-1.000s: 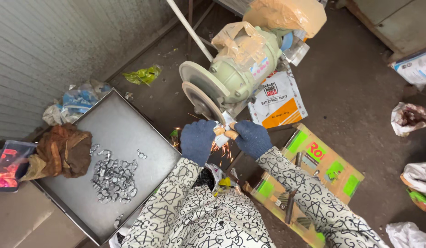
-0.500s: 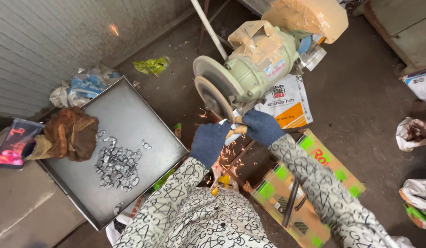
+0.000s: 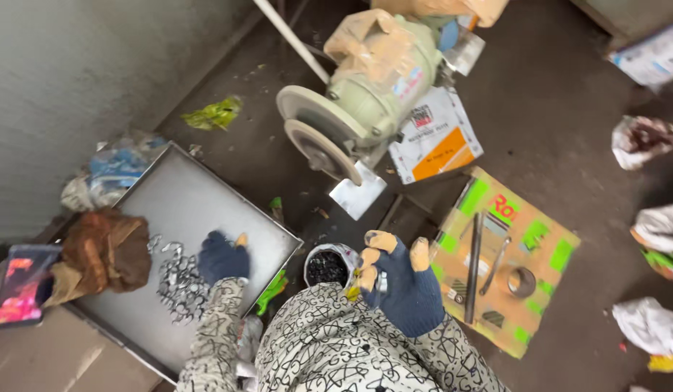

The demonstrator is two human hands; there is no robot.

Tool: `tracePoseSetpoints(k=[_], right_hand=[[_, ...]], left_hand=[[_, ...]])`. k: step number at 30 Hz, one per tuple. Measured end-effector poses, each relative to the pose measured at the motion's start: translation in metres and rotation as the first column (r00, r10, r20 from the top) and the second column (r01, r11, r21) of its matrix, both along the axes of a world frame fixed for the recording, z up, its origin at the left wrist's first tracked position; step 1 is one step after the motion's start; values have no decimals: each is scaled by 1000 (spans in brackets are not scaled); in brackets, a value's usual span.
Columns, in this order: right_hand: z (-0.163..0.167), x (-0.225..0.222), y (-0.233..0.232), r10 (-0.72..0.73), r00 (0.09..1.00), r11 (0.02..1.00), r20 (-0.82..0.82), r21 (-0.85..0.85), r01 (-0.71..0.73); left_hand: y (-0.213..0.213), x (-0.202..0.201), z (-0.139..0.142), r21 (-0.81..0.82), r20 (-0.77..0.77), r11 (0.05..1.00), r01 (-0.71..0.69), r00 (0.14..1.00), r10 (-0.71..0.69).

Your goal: The person picks small metal pieces one at a time from a tray, holds each against a running bench grinder to grind it with sparks flying, dips pieces in a small bucket, and places the ground pieces back on the tray. The person wears gloves and repeats this grinding cycle throughout the episode.

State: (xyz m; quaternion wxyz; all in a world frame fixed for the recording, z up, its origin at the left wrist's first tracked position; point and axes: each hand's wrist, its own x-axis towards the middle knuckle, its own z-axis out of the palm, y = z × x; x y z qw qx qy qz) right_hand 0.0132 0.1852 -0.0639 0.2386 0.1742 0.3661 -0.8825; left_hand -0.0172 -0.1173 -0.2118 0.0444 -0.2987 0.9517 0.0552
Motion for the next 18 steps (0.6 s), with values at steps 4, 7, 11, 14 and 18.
tracePoseSetpoints(k=[4, 7, 11, 14, 18], right_hand=[[37, 9, -9, 69, 970, 995, -233, -49, -83], [40, 8, -13, 110, 925, 976, -365, -137, -170], [16, -12, -18, 376, 846, 881, -378, 428, -201], [-6, -28, -21, 731, 522, 388, -440, 897, 213], [-16, -42, -12, 833, 463, 82, -303, 895, 439]], left_hand=[[-12, -4, -11, 150, -85, 978, 148, 987, -136], [1, 3, -14, 323, -338, 927, 192, 938, -77], [52, 15, -3, 819, -449, 518, 247, 837, 312], [102, 25, 19, 959, -279, 76, 273, 863, 422], [141, 18, 59, 922, -264, -138, 361, 851, 454]])
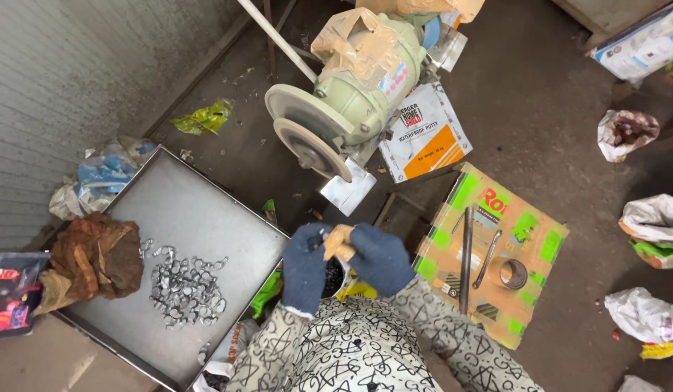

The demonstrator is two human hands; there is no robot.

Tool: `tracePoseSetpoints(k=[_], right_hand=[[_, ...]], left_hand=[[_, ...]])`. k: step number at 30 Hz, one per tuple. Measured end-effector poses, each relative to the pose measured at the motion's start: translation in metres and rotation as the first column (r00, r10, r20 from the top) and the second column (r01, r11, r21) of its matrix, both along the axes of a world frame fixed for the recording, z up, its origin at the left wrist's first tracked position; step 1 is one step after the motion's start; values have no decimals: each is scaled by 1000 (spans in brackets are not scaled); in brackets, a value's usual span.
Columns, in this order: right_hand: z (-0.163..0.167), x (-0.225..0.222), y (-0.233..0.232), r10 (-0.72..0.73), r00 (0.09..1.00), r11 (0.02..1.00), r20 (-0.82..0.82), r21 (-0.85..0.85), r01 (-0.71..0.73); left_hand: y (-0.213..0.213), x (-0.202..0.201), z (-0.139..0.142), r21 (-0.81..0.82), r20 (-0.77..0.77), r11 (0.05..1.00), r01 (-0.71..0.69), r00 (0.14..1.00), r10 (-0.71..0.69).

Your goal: The person picks small metal pieces one at a time from a tray, holds each against a running bench grinder to grind it with sparks flying, dips pieces in a small bucket, and places the ground pieces back on the tray. The person wears gloves and repeats this grinding cycle throughout the episode.

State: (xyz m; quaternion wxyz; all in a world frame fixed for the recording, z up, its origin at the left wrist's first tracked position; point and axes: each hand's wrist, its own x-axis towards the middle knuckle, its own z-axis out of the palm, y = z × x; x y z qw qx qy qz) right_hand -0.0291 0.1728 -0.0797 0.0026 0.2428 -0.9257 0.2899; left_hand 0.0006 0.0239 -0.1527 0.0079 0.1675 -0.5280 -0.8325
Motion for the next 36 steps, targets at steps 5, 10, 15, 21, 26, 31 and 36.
tracePoseSetpoints(k=[5, 10, 15, 21, 26, 31, 36], right_hand=[[1, -50, 17, 3, 976, 1000, -218, 26, 3], [-17, -93, 28, -4, 980, 989, -199, 144, 33], [-37, -107, 36, 37, 984, 998, -173, 51, -28], [-35, -159, 51, 448, 894, 878, -22, 200, -435], [-37, -165, 54, 411, 910, 901, -55, 179, -396], [-81, -60, 41, -188, 905, 591, 381, -692, 414], [-128, 27, 15, 495, 167, 258, 853, -327, 909]], left_hand=[[-1, -45, 27, -741, -314, 616, -267, 949, 33], [-16, -96, 13, -990, -131, 4, -139, 921, -366], [-17, -103, -9, -991, -75, -80, -110, 931, -357], [3, -83, -16, -986, -134, -49, -157, 941, -312], [0, -89, -15, -963, -251, 189, -194, 903, -348], [0, -46, -13, -949, -295, 221, -224, 876, -381], [-73, 16, -41, -885, -120, 465, 0, 966, -230]])
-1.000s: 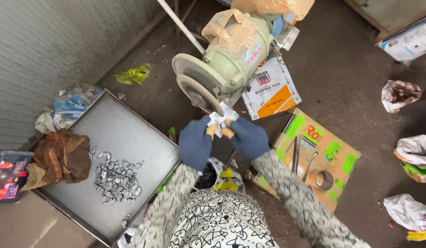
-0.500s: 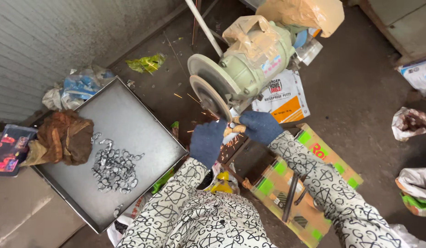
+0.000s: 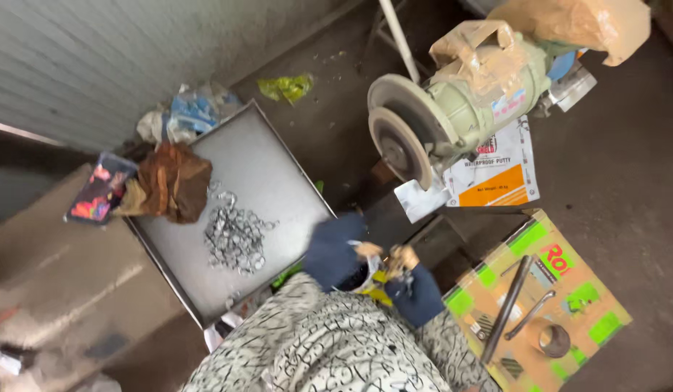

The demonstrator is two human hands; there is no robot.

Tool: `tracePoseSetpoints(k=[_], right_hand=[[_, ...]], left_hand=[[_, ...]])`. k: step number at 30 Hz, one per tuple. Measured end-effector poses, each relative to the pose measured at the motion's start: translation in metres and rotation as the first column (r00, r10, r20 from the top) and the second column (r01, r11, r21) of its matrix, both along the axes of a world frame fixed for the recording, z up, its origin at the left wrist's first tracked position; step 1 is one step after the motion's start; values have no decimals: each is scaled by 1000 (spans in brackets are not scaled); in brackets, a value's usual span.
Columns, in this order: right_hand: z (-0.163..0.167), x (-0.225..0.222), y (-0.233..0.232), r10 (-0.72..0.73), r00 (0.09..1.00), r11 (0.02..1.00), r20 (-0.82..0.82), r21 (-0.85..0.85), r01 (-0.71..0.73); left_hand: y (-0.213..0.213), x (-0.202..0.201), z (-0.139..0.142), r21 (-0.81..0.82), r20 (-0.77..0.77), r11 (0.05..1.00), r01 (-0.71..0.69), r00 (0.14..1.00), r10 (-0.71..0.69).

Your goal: The person picks small metal pieces one at a time from a tray, holds each against a running bench grinder to grind it with sparks flying, dips pieces in a small bucket, and places the ground pieces back on the tray. The person wears gloves and repeats this grinding cycle throughout the episode.

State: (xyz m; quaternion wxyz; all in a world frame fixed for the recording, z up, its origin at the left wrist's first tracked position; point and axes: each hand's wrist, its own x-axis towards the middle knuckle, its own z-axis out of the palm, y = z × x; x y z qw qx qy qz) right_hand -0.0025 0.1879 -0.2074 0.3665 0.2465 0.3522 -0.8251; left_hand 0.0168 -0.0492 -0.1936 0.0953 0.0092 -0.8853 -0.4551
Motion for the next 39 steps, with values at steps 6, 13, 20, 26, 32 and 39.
tracePoseSetpoints(k=[6, 13, 20, 26, 32, 39], right_hand=[[10, 10, -40, 378, 759, 900, -530, 404, -166], [97, -26, -37, 803, 235, 368, -548, 765, 528], [120, -96, -2, 962, 109, 122, -249, 755, 644], [103, -105, 7, 928, 157, 166, -339, 751, 639], [98, -103, 13, 971, 48, 136, -234, 709, 692], [100, -88, 3, 909, 138, 218, -394, 730, 648]], left_hand=[[-72, 11, -38, -526, 181, 828, -194, 926, 332], [63, -23, 17, 901, 141, 403, -159, 987, 73], [64, -81, 65, 320, -55, 942, -100, 991, 124], [60, -88, 52, -108, -164, 993, -40, 986, 22], [57, -83, 43, -166, -159, 986, -9, 987, -18], [55, -56, 39, 9, -72, 990, -140, 987, 140]])
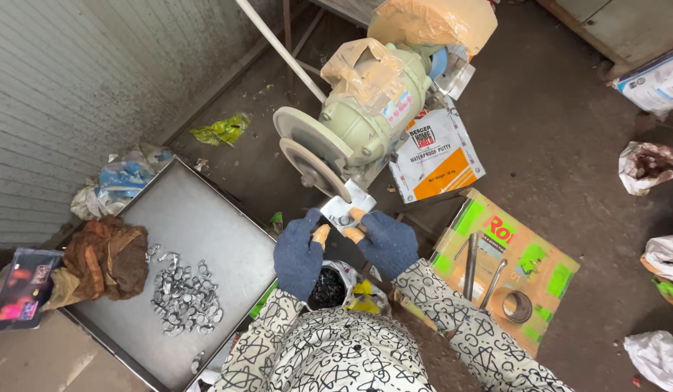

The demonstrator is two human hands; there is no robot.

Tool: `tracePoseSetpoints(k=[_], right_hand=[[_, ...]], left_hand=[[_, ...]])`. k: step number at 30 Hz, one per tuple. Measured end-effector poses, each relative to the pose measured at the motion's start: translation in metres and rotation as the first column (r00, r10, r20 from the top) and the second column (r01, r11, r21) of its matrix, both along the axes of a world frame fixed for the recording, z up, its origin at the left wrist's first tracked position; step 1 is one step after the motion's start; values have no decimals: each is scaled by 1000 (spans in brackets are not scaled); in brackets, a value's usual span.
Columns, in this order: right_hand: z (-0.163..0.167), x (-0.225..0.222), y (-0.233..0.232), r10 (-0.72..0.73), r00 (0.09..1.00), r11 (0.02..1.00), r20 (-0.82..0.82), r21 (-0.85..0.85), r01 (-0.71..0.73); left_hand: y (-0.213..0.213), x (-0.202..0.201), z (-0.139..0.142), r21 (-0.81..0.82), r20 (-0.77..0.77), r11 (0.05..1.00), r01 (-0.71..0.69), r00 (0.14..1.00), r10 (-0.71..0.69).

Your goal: The person picks small metal pieces one at a time from a tray, holds each against a running bench grinder to grind it with sparks flying, dips pieces in a small bucket, and places the ground pieces back on the tray. The person wears gloves and repeats this grinding cycle throughout the episode.

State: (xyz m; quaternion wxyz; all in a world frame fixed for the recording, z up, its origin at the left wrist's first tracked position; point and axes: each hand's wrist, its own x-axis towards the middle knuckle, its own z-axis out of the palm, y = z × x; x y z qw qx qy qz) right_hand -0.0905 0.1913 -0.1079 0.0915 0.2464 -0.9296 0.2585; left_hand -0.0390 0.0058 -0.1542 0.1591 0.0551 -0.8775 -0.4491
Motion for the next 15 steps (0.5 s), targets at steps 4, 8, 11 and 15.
tracePoseSetpoints(k=[4, 8, 11, 15], right_hand=[[4, -12, 2, 27, 999, 1000, -27, 5, -27], [3, -28, 8, -26, 999, 989, 41, 145, 20], [-3, -35, 11, 43, 996, 999, -78, -4, -43], [-6, -65, 22, 289, 955, 950, 67, 102, -294]], left_hand=[[2, -18, 4, -103, -113, 990, 94, 988, -105], [-3, -55, 1, -328, 31, 917, 228, 972, -231], [-6, -70, -7, -501, 5, 842, 202, 973, -230], [5, -59, -22, -496, 5, 855, 150, 985, -170]])
